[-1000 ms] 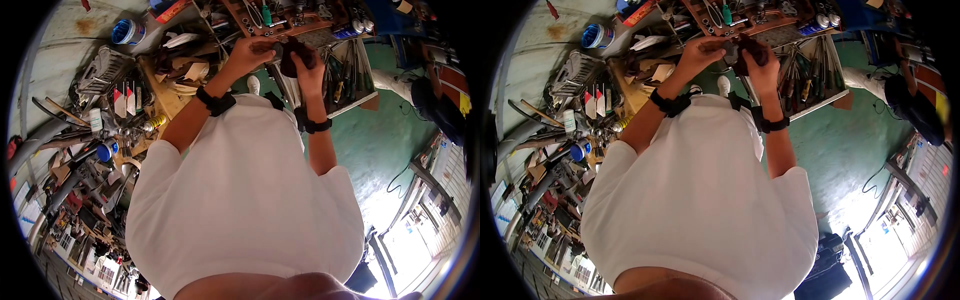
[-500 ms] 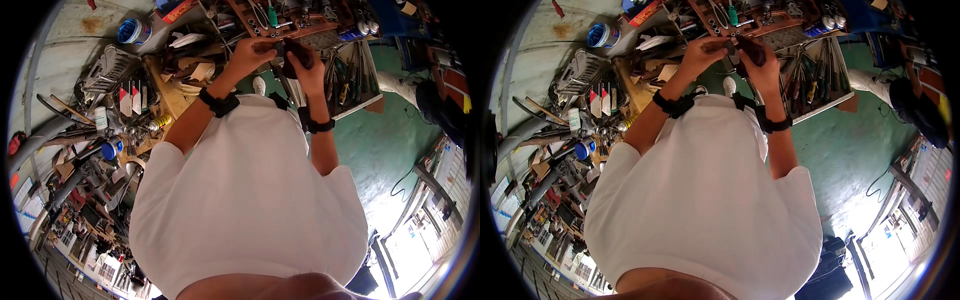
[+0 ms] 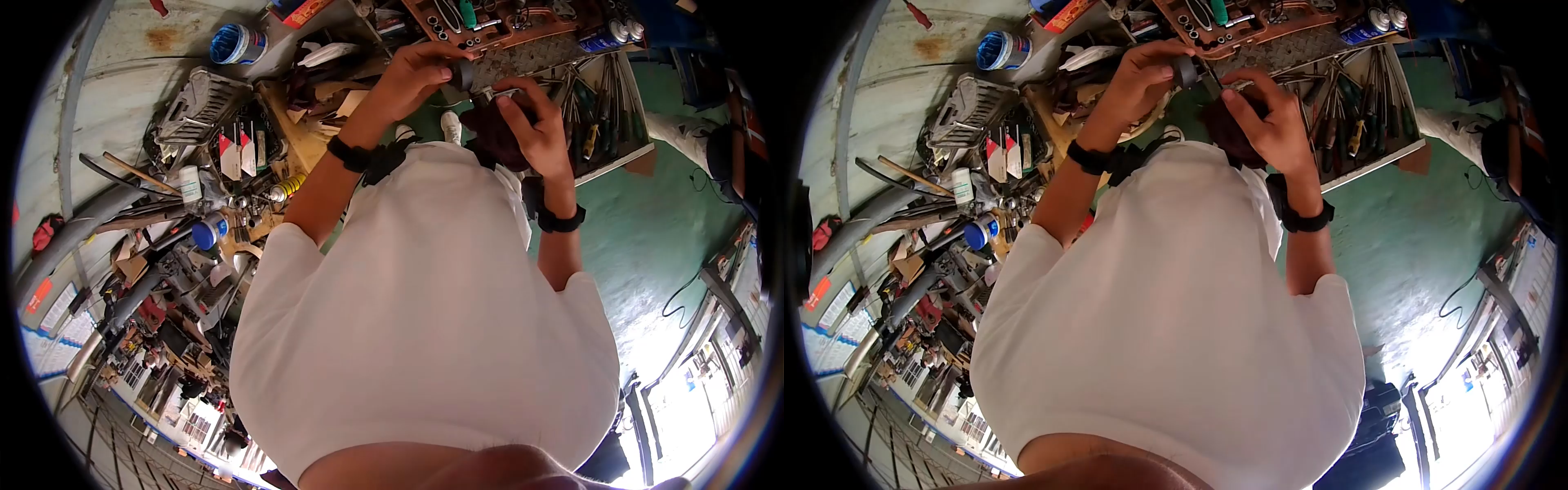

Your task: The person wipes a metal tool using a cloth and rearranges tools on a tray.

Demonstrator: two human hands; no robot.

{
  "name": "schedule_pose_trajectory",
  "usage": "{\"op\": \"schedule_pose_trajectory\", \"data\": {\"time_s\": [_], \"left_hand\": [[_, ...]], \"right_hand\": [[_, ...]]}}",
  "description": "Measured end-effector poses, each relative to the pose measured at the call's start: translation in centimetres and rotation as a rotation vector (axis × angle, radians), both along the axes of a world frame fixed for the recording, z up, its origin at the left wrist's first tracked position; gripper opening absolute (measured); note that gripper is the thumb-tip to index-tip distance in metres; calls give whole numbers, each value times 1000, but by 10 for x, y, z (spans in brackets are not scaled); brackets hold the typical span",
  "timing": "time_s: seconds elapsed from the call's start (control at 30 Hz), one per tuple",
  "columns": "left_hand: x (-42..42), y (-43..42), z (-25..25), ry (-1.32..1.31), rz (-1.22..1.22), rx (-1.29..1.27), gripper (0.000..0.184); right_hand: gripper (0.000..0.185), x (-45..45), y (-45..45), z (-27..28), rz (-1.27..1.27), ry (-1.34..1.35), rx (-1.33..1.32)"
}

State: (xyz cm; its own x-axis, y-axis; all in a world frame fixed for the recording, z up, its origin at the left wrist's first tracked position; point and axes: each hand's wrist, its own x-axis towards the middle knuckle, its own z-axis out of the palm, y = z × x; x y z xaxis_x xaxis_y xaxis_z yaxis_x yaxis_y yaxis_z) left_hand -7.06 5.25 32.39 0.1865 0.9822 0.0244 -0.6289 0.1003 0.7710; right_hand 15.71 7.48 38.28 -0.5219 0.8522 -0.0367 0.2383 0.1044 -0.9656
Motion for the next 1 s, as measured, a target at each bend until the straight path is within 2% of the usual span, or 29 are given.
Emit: {"op": "schedule_pose_trajectory", "data": {"time_s": [0.1,0.17,0.3,0.43,0.57,0.63,0.77,0.83,0.9,1.0], "left_hand": [[2,0,13,36,-1,11,32],[3,-2,17,430,13,-4,33],[6,-2,14,367,12,-40,32],[-2,-6,12,538,-42,-115,31],[-3,-7,5,615,-51,-230,30],[-5,-7,1,640,-92,-225,30],[3,-10,-8,681,-112,-211,30],[5,-10,-13,666,-101,-203,30],[5,-8,-15,650,-101,-190,30],[3,-7,-17,648,-98,-225,30]], "right_hand": [[19,-7,-1,5,-122,135,149],[19,-18,2,2,-171,120,233],[19,-24,4,-10,-186,24,413],[19,-24,5,-19,-164,-28,491],[20,-23,0,-29,-82,-79,480],[20,-23,-3,-36,44,-50,474],[21,-18,7,-55,-199,-83,344],[20,-17,8,-55,-186,-71,368],[20,-16,8,-56,-21,-95,400],[18,-16,1,-60,53,-51,369]]}}
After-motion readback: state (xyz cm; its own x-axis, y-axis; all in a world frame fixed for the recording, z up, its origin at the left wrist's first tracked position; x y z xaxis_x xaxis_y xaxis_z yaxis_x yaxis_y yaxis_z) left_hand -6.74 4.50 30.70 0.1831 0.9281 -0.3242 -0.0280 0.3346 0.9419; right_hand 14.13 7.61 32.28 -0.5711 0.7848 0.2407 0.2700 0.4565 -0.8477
